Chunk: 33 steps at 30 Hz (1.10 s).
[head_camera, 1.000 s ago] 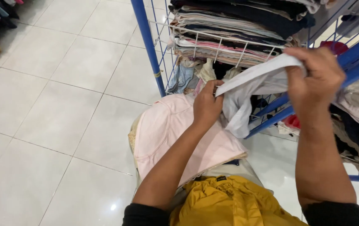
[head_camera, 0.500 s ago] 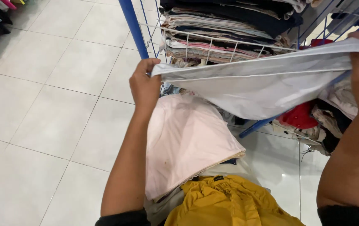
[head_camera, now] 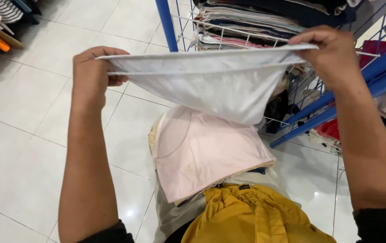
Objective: Organizing and folding various undergarments on a display rack.
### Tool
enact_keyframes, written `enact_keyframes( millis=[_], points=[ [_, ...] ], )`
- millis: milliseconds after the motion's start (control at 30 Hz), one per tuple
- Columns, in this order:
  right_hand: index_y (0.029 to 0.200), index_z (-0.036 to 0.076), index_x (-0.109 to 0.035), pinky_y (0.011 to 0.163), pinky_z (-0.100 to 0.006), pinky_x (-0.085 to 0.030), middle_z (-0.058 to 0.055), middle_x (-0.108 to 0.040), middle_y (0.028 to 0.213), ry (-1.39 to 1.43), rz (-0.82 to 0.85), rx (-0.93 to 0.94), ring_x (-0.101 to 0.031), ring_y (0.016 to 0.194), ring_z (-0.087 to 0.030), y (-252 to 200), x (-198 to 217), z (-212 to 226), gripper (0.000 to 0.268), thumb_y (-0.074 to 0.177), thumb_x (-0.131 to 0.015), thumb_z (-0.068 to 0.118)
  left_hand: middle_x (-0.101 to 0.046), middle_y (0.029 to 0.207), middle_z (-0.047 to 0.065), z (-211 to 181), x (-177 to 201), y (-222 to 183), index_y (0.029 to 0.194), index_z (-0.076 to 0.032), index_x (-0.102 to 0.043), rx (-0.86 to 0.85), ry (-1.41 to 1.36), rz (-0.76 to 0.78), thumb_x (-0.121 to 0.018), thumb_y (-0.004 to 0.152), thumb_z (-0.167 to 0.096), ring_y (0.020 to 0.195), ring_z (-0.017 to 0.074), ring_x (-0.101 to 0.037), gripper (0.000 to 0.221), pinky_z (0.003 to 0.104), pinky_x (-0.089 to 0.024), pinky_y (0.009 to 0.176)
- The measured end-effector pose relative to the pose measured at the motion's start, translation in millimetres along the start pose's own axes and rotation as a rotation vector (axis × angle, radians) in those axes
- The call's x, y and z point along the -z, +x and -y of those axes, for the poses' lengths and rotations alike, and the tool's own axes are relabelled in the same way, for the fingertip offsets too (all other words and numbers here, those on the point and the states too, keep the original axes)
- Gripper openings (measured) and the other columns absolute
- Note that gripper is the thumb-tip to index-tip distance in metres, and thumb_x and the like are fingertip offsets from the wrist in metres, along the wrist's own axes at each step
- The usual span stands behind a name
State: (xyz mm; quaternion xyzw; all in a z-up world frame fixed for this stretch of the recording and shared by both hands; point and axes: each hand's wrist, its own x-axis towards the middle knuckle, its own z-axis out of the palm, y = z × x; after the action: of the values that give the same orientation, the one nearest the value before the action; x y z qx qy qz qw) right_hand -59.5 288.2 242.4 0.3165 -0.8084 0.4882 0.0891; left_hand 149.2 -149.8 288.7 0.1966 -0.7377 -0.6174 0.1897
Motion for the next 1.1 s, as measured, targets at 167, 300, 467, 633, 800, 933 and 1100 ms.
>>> enact_keyframes(
  millis=[167, 300, 467, 633, 800, 933, 1100],
  points=[
    [0.114, 0.007, -0.074, 0.096, -0.028, -0.06, -0.008, -0.071, 0.121, 0.039, -0.028, 0.145, -0.07, 0.109, -0.016, -6.6, 6.6, 53.9, 0.023, 0.1, -0.07, -0.011, -0.075, 0.087, 0.014, -26.9, 26.5, -53.0, 0.098, 0.001, -0.077, -0.176, 0.052, -0.108, -0.043, 0.077, 0.011, 0.072, 0.0179, -0.071, 0.041, 0.027, -0.056, 0.065],
    [0.099, 0.013, -0.073, 0.086, -0.031, -0.058, -0.007, -0.066, 0.122, -0.049, 0.015, -0.01, -0.068, 0.112, -0.017, -59.1, 3.2, 77.2, 0.022, 0.094, -0.067, -0.008, -0.078, 0.102, 0.012, 29.9, 28.9, -121.0, 0.098, -0.002, -0.079, -0.094, 0.196, -0.137, -0.042, 0.076, 0.017, 0.098, 0.0225, -0.073, 0.047, 0.033, -0.062, 0.089],
    [0.104, 0.017, -0.079, 0.097, -0.031, -0.056, -0.003, -0.068, 0.128, -0.003, 0.157, -0.368, -0.064, 0.117, -0.017, -172.2, -25.1, -60.4, 0.035, 0.086, -0.068, -0.01, -0.072, 0.13, 0.008, 158.5, -18.1, -206.6, 0.11, -0.009, -0.081, 0.072, 0.182, 0.172, -0.047, 0.075, 0.018, 0.123, 0.023, -0.065, 0.056, 0.036, -0.053, 0.101],
    [0.106, 0.015, -0.081, 0.096, -0.032, -0.052, -0.005, -0.068, 0.126, -0.021, 0.249, -0.46, -0.063, 0.116, -0.021, -235.8, -47.2, -119.1, 0.043, 0.079, -0.066, -0.016, -0.058, 0.15, 0.011, 189.5, -30.4, -249.1, 0.126, -0.009, -0.075, -0.184, 0.485, 0.187, -0.048, 0.063, 0.02, 0.136, 0.0305, -0.055, 0.074, 0.051, -0.028, 0.118],
    [0.11, 0.013, -0.079, 0.1, -0.03, -0.048, -0.007, -0.066, 0.129, 0.046, 0.241, -0.381, -0.061, 0.12, -0.021, -227.0, -35.8, -117.1, 0.041, 0.086, -0.061, -0.014, -0.049, 0.158, 0.006, 181.4, -22.1, -259.6, 0.132, -0.014, -0.07, -0.214, 0.636, 0.173, -0.052, 0.059, 0.014, 0.139, 0.0355, -0.041, 0.08, 0.047, -0.028, 0.12],
    [0.111, 0.013, -0.081, 0.1, -0.032, -0.05, -0.01, -0.065, 0.132, 0.027, 0.307, -0.422, -0.062, 0.122, -0.023, -230.6, -37.5, -118.0, 0.045, 0.079, -0.06, -0.012, -0.043, 0.16, 0.009, 179.6, -23.0, -259.8, 0.134, -0.013, -0.068, -0.237, 0.666, 0.223, -0.059, 0.065, 0.008, 0.144, 0.0407, -0.035, 0.073, 0.049, -0.025, 0.119],
    [0.14, 0.025, -0.064, 0.101, -0.043, -0.05, -0.005, -0.051, 0.149, -0.085, 0.782, -0.552, -0.051, 0.133, -0.025, -203.5, -28.2, -85.7, 0.066, 0.077, -0.079, 0.038, -0.025, 0.162, 0.028, 171.4, -3.1, -239.7, 0.125, -0.014, -0.074, -0.281, 0.635, 0.371, -0.078, 0.075, -0.019, 0.148, 0.0507, -0.019, 0.05, 0.057, -0.019, 0.114]
  ],
)
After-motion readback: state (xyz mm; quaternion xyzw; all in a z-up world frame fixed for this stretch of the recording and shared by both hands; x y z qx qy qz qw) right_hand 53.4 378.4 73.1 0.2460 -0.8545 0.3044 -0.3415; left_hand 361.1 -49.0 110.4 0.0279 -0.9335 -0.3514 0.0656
